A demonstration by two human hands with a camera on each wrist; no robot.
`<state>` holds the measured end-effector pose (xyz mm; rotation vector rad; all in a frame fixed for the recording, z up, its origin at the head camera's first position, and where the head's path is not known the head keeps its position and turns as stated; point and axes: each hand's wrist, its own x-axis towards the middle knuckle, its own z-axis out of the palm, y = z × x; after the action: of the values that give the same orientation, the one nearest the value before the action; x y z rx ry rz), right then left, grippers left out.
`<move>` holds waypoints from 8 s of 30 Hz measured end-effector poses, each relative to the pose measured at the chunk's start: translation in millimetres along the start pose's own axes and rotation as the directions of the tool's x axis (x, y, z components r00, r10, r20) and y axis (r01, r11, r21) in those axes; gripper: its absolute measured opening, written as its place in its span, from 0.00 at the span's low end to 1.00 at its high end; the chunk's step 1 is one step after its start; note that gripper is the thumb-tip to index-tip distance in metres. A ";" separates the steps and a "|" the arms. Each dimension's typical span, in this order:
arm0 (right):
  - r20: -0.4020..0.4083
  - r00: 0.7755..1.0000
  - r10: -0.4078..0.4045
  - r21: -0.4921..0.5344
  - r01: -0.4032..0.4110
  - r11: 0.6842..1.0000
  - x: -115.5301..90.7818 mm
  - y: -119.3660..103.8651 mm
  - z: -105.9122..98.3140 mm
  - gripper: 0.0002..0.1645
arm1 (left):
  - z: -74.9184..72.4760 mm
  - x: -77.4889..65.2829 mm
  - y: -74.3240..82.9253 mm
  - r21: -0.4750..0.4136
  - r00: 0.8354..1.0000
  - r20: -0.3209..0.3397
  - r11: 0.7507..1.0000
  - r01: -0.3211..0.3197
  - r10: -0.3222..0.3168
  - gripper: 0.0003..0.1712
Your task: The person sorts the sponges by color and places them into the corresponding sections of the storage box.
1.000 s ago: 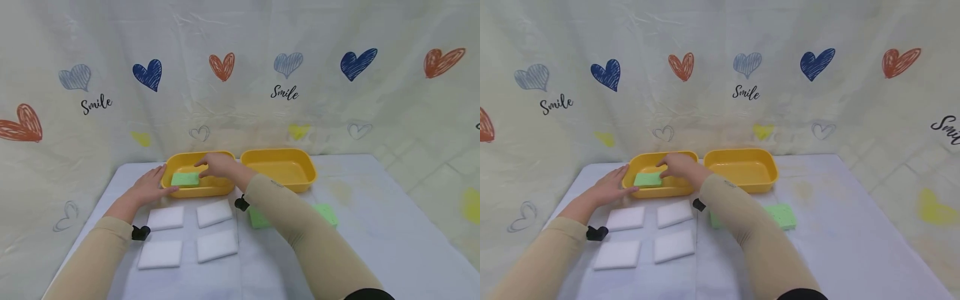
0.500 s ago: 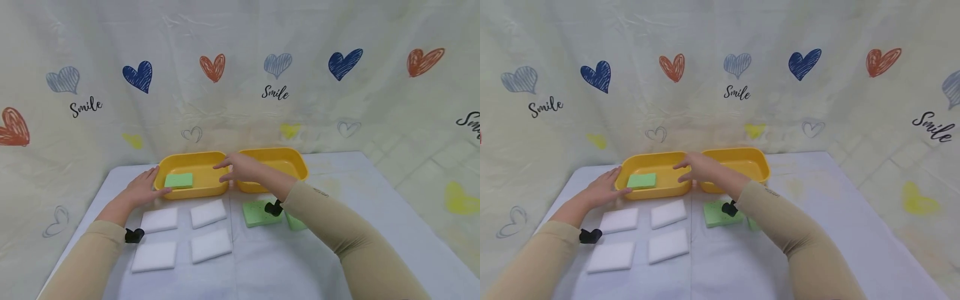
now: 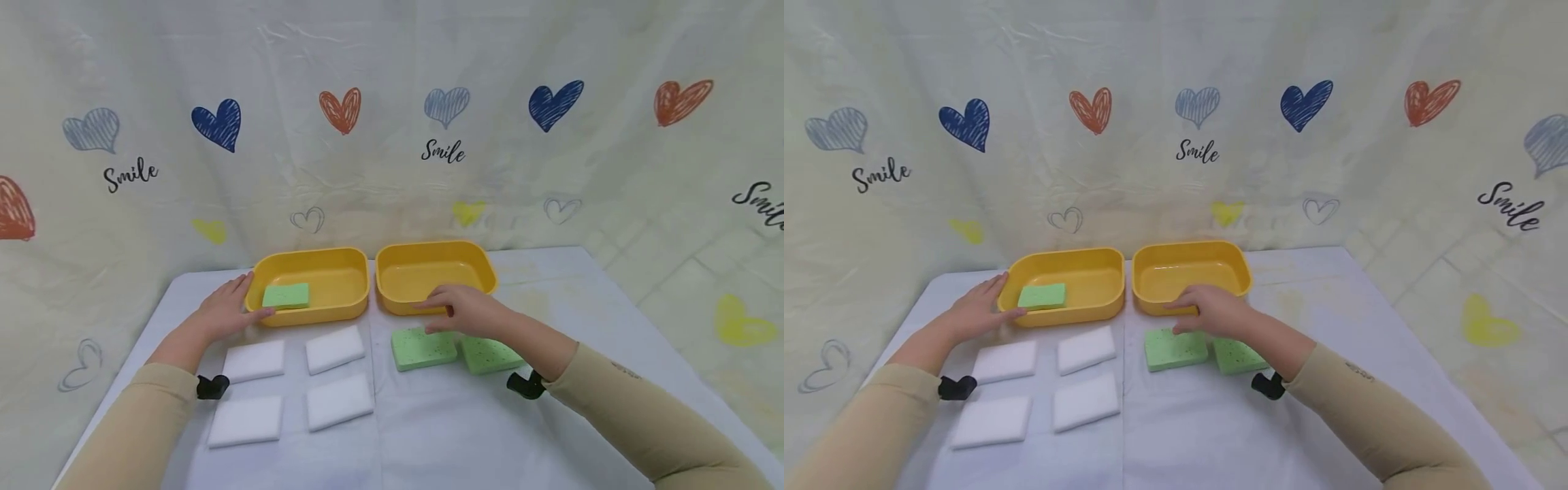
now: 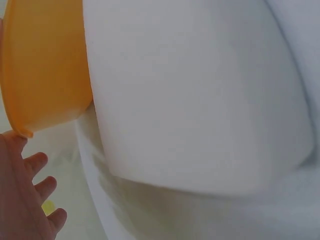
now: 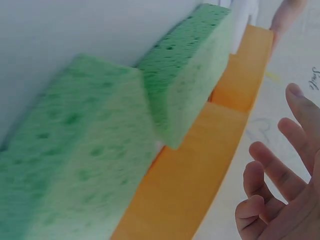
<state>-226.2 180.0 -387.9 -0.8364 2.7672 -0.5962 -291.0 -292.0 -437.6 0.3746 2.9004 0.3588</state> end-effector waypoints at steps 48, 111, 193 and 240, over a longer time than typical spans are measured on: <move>0.054 0.993 -0.100 -0.285 0.112 0.952 -21.8 27.8 18.7 0.34 | -3.0 -2.5 4.6 -0.022 0.999 0.021 0.999 0.025 -0.025 0.67; 0.127 0.980 0.153 -0.323 -0.106 0.941 172.0 -55.6 21.2 0.24 | -1.0 -0.9 -0.5 -0.050 1.000 0.019 0.999 0.019 -0.018 0.68; 0.042 0.983 0.180 -0.104 -0.175 0.979 -109.2 92.9 -6.1 0.37 | -2.8 -1.6 3.4 -0.045 0.999 0.024 0.998 0.033 -0.032 0.69; -0.065 0.996 0.060 -0.109 -0.067 0.992 -20.3 48.5 -25.1 0.34 | -1.7 -1.3 1.5 -0.064 0.999 0.025 0.998 0.024 -0.022 0.68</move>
<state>-240.4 236.4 -384.8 -0.7609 2.8934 -0.4677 -289.8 -291.4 -435.4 0.3325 2.8594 0.4395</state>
